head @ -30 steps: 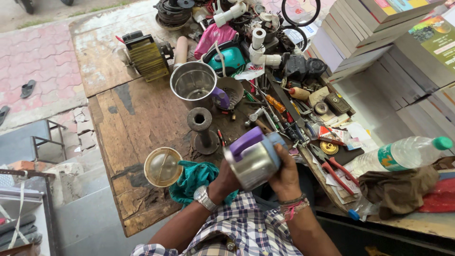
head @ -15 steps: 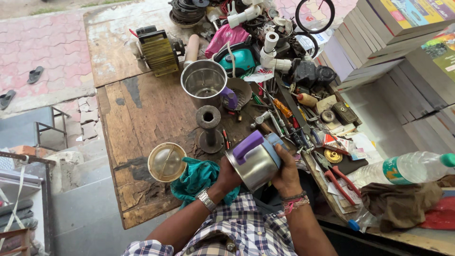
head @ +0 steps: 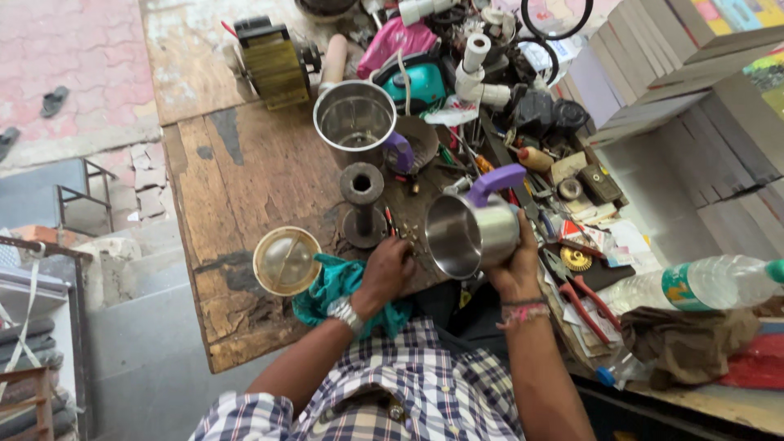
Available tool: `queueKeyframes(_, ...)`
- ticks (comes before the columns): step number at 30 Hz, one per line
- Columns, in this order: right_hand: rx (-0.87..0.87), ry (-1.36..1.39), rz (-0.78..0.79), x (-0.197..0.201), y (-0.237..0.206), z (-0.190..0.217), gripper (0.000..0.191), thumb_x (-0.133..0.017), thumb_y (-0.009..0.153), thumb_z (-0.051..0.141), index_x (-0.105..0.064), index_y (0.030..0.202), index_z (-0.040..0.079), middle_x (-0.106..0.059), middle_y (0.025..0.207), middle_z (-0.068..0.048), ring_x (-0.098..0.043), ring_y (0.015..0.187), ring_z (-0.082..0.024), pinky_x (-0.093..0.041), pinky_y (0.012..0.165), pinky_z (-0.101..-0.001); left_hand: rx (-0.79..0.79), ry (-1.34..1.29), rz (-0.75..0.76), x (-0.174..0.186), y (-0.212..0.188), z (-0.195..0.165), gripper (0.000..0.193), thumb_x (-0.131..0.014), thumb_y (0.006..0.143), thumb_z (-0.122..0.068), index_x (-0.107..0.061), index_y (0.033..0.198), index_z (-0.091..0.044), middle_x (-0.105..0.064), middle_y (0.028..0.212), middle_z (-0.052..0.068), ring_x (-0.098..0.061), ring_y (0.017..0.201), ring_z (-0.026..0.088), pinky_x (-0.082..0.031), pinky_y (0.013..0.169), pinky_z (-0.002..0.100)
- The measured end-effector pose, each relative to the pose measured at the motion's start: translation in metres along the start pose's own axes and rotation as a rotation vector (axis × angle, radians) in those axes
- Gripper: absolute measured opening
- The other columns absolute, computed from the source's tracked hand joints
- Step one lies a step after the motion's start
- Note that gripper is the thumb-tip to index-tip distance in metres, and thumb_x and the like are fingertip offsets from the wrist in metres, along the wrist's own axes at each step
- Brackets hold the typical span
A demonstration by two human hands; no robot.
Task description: The person assembles a small kitchen appliance by inserting a metal blade into a stainless steel jar, securing the jar onto a blue base, and then inserting a metal rod into the base. The person uses a hammer to tap the rod into place and adjusts components by hand.
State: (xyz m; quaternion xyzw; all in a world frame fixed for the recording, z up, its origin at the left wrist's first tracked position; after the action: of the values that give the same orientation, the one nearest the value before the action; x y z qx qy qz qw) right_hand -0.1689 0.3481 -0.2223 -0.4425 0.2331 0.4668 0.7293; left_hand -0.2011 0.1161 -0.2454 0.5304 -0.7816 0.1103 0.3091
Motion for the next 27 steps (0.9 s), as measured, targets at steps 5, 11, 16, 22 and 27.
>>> queueKeyframes(5,-0.027,0.060,0.127,-0.006,0.009,-0.008,0.054,-0.063,0.097,0.053,-0.063,0.133,0.012,-0.069,0.127,-0.010,-0.066,0.118,-0.029,-0.053,0.105,-0.0490,-0.080,0.185,-0.150,0.006,0.005,-0.007,0.036,-0.066,0.080,-0.001,-0.069,0.115,-0.005,-0.066,0.112,0.018,-0.062,0.105,0.039,-0.052,0.091,0.045)
queueKeyframes(11,-0.095,-0.179,0.044,0.012,0.008,-0.039,0.045,-0.056,0.092,0.044,-0.065,0.122,0.013,-0.069,0.114,-0.012,-0.070,0.103,-0.028,-0.060,0.088,-0.0466,0.477,-0.939,-0.068,-0.028,0.010,0.003,0.026,-0.058,0.103,-0.016,-0.065,0.125,-0.006,-0.072,0.118,0.014,-0.072,0.105,0.026,-0.060,0.089,0.039)
queueKeyframes(16,0.042,-0.754,0.217,-0.001,0.006,-0.049,0.029,-0.060,0.099,0.024,-0.066,0.123,0.008,-0.070,0.116,-0.012,-0.071,0.103,-0.023,-0.062,0.086,-0.0328,0.685,-1.913,0.227,-0.060,0.004,-0.013,0.049,-0.051,0.100,-0.040,-0.060,0.132,-0.004,-0.067,0.125,0.019,-0.068,0.108,0.031,-0.060,0.091,0.046)
queueKeyframes(22,0.550,-2.112,-0.160,-0.012,0.015,0.031,0.023,-0.064,0.101,0.031,-0.071,0.104,0.010,-0.071,0.100,-0.008,-0.070,0.096,-0.027,-0.054,0.082,-0.0391,0.809,-2.033,0.271,-0.064,-0.015,-0.015,0.070,-0.054,0.096,-0.063,-0.058,0.142,-0.010,-0.063,0.136,0.018,-0.065,0.117,0.037,-0.053,0.101,0.060)
queueKeyframes(27,1.093,-2.567,0.056,-0.023,0.034,0.024,0.008,-0.065,0.091,0.021,-0.068,0.092,0.014,-0.067,0.098,-0.003,-0.065,0.101,-0.025,-0.047,0.083,-0.0458,0.879,-2.262,0.265,-0.052,-0.023,-0.029,0.075,-0.059,0.087,-0.063,-0.059,0.139,-0.009,-0.063,0.137,0.022,-0.063,0.122,0.043,-0.050,0.103,0.064)
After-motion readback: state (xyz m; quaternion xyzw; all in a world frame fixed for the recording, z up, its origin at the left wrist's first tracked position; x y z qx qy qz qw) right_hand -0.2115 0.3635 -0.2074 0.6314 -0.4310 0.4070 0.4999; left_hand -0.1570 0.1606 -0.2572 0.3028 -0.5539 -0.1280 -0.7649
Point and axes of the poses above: each hand's wrist, its own y-axis towards the middle knuckle, its own x-axis out of the back of the hand, z = x × y, the point moved 7 cm from there along y, towards the middle knuckle
